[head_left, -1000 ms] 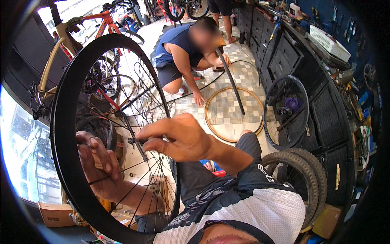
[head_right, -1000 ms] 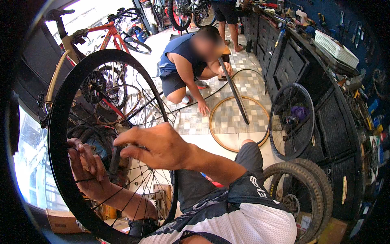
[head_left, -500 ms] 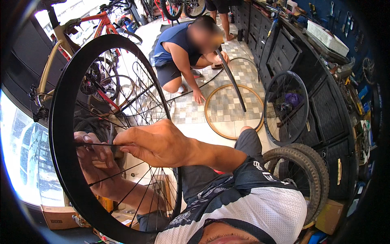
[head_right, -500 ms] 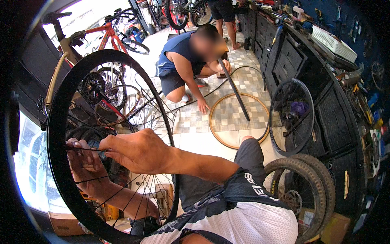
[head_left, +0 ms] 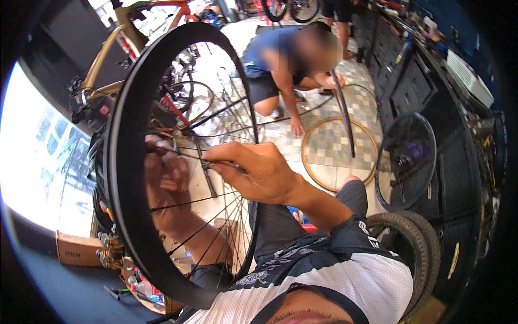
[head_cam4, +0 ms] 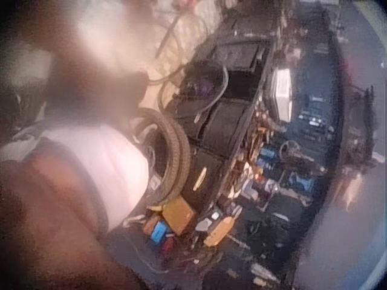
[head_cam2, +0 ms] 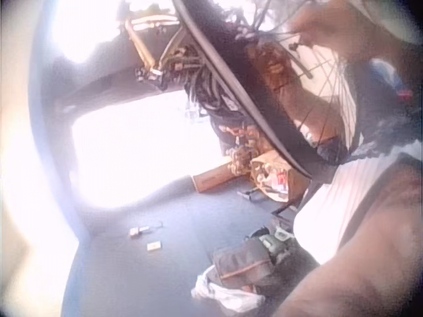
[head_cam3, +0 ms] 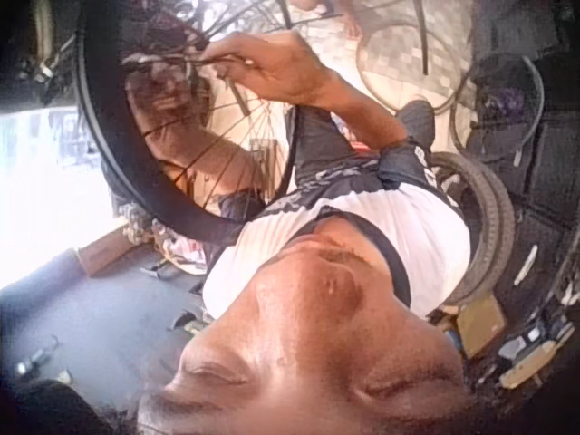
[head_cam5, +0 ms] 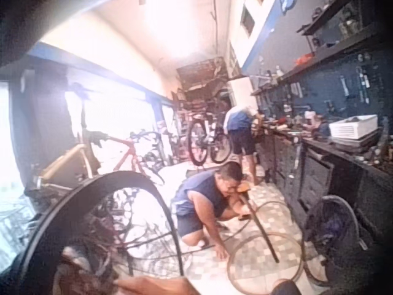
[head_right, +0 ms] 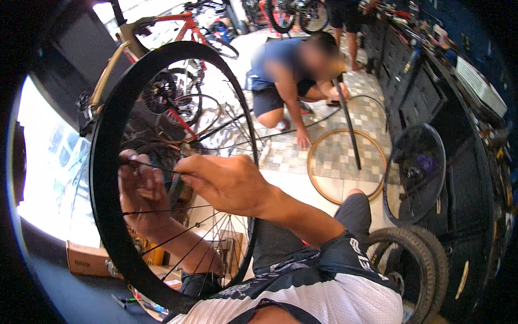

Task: The person laces a bicycle wheel by threading spokes through the rim and hub, adjusting tension by hand. The wheel is held upright and rotated as needed while the person works through the spoke pattern.

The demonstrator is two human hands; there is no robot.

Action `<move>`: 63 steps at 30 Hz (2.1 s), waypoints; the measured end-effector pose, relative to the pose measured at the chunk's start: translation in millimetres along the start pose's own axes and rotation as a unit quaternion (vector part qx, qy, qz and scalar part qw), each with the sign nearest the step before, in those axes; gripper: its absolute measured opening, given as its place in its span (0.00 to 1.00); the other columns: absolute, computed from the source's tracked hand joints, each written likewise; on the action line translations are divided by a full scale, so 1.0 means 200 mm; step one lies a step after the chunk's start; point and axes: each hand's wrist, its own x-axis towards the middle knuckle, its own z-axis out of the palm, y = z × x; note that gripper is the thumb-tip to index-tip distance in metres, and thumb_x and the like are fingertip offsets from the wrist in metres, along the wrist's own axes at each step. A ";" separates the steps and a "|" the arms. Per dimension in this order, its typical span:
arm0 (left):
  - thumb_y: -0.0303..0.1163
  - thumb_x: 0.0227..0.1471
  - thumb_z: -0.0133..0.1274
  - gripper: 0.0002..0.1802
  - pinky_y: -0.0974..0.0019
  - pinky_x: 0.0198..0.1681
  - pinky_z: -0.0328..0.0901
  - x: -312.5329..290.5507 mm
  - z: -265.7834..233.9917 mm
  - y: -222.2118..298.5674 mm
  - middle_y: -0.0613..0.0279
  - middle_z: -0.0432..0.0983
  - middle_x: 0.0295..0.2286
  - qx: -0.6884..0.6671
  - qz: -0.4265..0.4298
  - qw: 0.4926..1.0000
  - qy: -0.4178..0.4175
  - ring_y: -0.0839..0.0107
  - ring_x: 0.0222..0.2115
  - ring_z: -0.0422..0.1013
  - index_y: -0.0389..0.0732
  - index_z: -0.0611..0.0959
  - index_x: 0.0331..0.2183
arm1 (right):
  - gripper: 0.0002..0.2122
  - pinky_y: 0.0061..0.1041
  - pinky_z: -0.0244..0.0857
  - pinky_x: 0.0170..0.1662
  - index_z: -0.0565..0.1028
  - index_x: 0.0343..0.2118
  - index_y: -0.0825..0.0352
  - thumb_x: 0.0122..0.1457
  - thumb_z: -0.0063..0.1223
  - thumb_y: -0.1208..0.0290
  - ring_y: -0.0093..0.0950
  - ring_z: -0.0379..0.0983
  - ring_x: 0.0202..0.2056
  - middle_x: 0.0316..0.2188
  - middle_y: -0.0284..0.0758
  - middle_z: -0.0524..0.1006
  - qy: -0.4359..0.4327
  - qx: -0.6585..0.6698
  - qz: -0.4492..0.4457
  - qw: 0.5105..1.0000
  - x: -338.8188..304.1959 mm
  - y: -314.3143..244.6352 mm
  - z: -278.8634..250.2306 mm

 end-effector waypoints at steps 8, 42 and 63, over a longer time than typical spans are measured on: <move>0.35 0.71 0.51 0.15 0.76 0.18 0.61 0.08 -0.17 -0.02 0.58 0.71 0.39 0.042 0.016 0.992 -0.114 0.80 0.25 0.64 0.33 0.74 0.51 | 0.09 0.33 0.73 0.30 0.77 0.49 0.63 0.68 0.59 0.73 0.38 0.82 0.28 0.30 0.40 0.82 0.001 0.047 0.035 0.998 -0.03 0.01 0.01; 0.32 0.67 0.54 0.13 0.75 0.23 0.64 0.09 -0.07 -0.02 0.58 0.68 0.41 -0.063 -0.036 0.987 -0.146 0.76 0.29 0.64 0.34 0.74 0.48 | 0.12 0.24 0.64 0.33 0.83 0.42 0.67 0.58 0.72 0.70 0.21 0.72 0.28 0.31 0.33 0.82 -0.026 0.125 0.065 0.990 0.04 -0.02 0.00; 0.31 0.69 0.52 0.12 0.75 0.26 0.63 0.07 -0.03 -0.03 0.60 0.67 0.42 -0.025 -0.035 0.987 -0.154 0.76 0.31 0.62 0.34 0.74 0.48 | 0.10 0.16 0.60 0.25 0.83 0.46 0.68 0.63 0.68 0.74 0.09 0.71 0.24 0.27 0.30 0.84 -0.016 0.144 0.077 0.986 0.02 -0.03 0.00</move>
